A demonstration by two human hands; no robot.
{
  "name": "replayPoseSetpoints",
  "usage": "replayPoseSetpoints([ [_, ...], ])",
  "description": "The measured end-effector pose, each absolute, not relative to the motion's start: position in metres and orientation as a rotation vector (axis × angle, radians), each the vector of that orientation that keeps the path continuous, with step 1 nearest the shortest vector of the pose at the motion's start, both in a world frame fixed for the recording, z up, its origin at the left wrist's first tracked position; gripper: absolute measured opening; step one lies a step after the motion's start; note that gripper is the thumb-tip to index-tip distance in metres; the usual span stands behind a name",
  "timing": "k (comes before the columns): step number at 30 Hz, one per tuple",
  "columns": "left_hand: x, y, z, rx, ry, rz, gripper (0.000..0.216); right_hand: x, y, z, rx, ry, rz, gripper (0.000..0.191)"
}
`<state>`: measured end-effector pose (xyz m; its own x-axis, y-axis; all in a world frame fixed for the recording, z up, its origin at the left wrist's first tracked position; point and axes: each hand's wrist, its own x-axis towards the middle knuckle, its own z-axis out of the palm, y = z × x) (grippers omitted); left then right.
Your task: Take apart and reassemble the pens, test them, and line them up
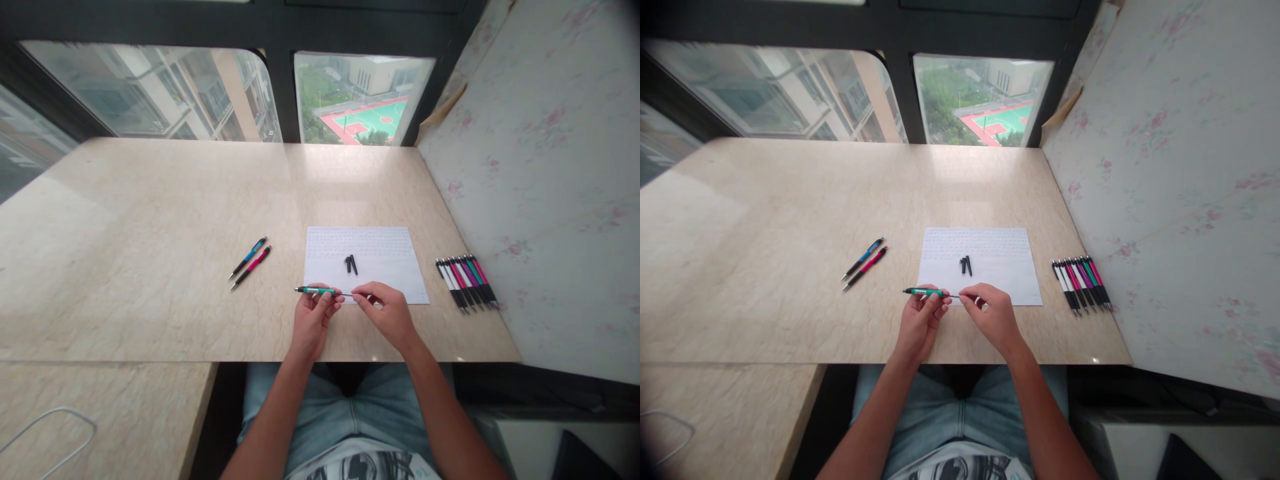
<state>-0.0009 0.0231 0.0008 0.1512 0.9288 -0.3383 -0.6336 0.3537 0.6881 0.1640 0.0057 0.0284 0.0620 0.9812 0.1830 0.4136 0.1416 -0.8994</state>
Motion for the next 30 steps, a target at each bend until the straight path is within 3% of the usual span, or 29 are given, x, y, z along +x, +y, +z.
replayPoseSetpoints([
  [11,-0.001,0.025,-0.001,0.381,0.846,1.238,0.031,0.191,0.011,0.006,-1.666,-1.195,0.671,0.019],
  [22,0.000,0.025,0.000,0.454,0.828,1.252,0.024,0.175,0.062,-0.015,-1.676,-1.402,0.373,0.023],
  [26,0.000,0.025,0.000,0.459,0.837,1.244,0.024,0.173,0.049,-0.007,-1.651,-1.342,0.415,0.027],
  [30,0.000,0.025,0.001,0.471,0.836,1.230,0.023,0.171,0.024,0.010,-1.530,-1.318,0.719,0.032],
])
